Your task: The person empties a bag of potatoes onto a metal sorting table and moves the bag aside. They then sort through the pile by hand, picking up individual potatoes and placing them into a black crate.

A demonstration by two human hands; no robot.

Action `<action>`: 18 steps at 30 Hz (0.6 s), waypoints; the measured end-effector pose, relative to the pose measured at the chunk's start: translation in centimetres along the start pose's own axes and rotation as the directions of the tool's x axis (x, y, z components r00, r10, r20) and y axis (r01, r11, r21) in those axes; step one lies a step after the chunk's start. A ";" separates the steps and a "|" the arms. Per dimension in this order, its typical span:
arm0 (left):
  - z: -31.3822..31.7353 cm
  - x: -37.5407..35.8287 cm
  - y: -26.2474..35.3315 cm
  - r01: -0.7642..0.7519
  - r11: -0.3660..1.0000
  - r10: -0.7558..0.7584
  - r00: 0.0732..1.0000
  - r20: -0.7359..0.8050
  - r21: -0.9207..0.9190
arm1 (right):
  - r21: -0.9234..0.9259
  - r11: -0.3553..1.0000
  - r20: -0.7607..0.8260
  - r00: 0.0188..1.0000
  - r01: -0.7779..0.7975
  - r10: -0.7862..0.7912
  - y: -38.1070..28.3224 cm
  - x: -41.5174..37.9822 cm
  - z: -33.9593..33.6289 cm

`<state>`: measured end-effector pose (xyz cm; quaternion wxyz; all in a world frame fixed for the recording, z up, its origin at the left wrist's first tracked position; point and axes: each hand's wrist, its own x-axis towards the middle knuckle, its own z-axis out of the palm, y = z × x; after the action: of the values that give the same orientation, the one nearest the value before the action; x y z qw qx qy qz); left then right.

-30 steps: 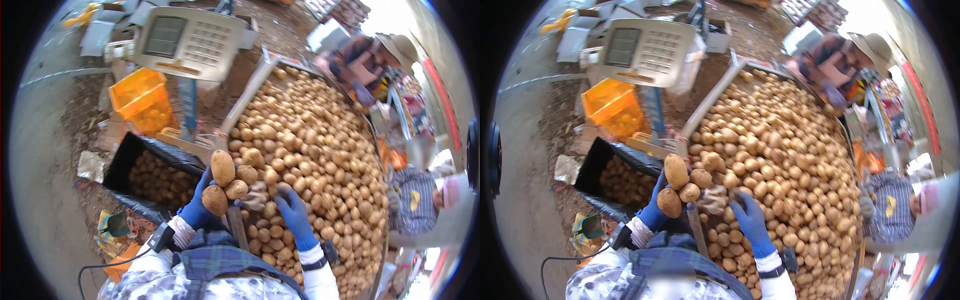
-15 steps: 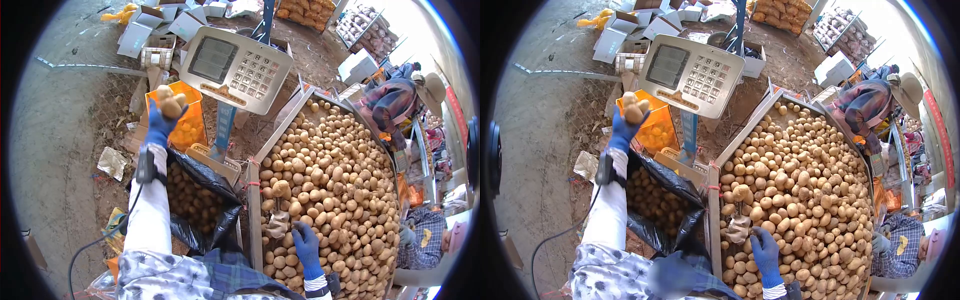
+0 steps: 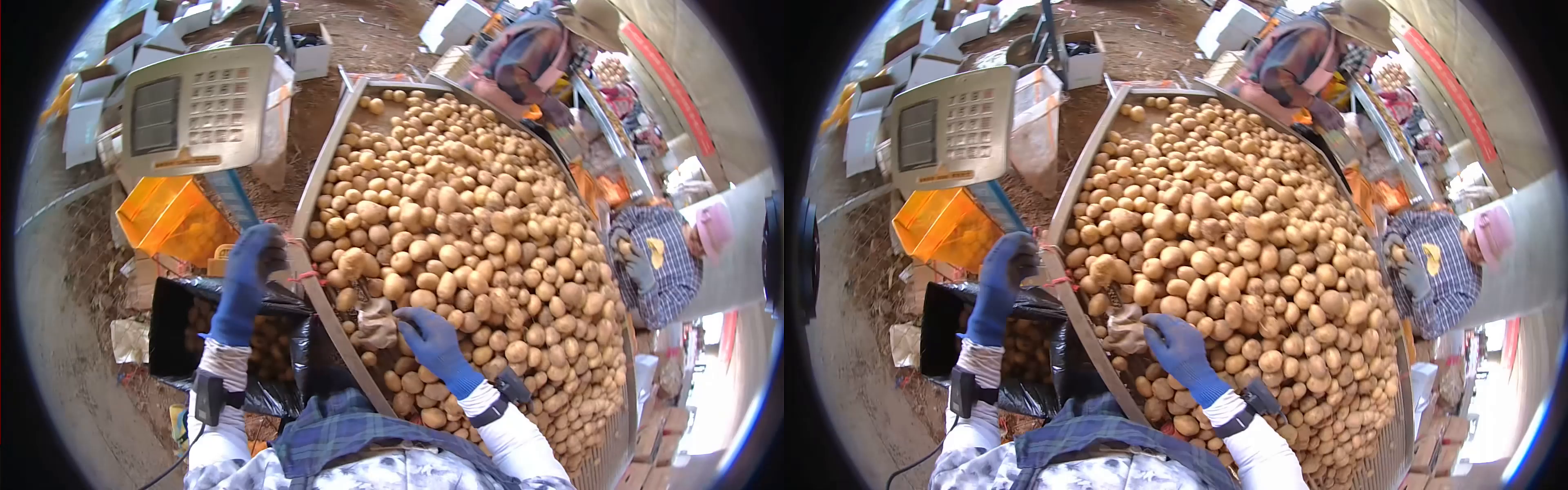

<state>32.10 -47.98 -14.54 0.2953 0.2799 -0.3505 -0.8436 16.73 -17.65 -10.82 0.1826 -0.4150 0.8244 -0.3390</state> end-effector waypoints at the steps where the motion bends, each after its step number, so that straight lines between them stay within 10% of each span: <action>1: 2.8 -0.3 -0.9 -0.015 0.990 0.008 0.999 0.050 0.140 | -0.041 0.998 -0.012 0.999 0.043 -0.044 0.5 0.0 0.4; 4: 9.5 -0.1 -3.9 -0.087 0.928 -0.029 0.952 0.305 0.361 | -0.080 0.989 -0.065 0.990 0.123 -0.128 0.9 -0.2 1.2; 6: 11.8 1.9 -8.8 -0.438 0.770 0.173 0.844 0.508 0.465 | -0.084 0.991 -0.077 0.990 0.109 -0.115 1.0 0.0 1.4; 9: 15.4 3.0 -11.1 -0.763 0.095 0.167 0.646 0.745 0.640 | -0.095 0.993 -0.036 0.997 0.071 -0.074 1.6 0.1 1.2; 13: 17.1 5.1 -14.1 -0.751 -0.240 0.017 0.630 0.776 0.615 | -0.067 0.992 -0.039 0.993 0.107 -0.109 1.8 0.1 1.1; 15: 16.8 5.6 -14.5 -0.777 -0.168 0.109 0.597 0.795 0.607 | -0.064 0.989 -0.054 0.989 0.132 -0.136 1.9 0.0 1.2; 18: 16.3 3.8 -12.2 -0.633 0.385 0.061 0.743 0.666 0.671 | 0.015 0.992 -0.064 0.991 0.122 -0.121 1.9 -0.4 0.5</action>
<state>14.81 -36.56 -15.06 0.1775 0.0541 -0.8483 -0.4959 16.19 -16.78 -12.51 0.1392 -0.4519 0.7996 -0.3702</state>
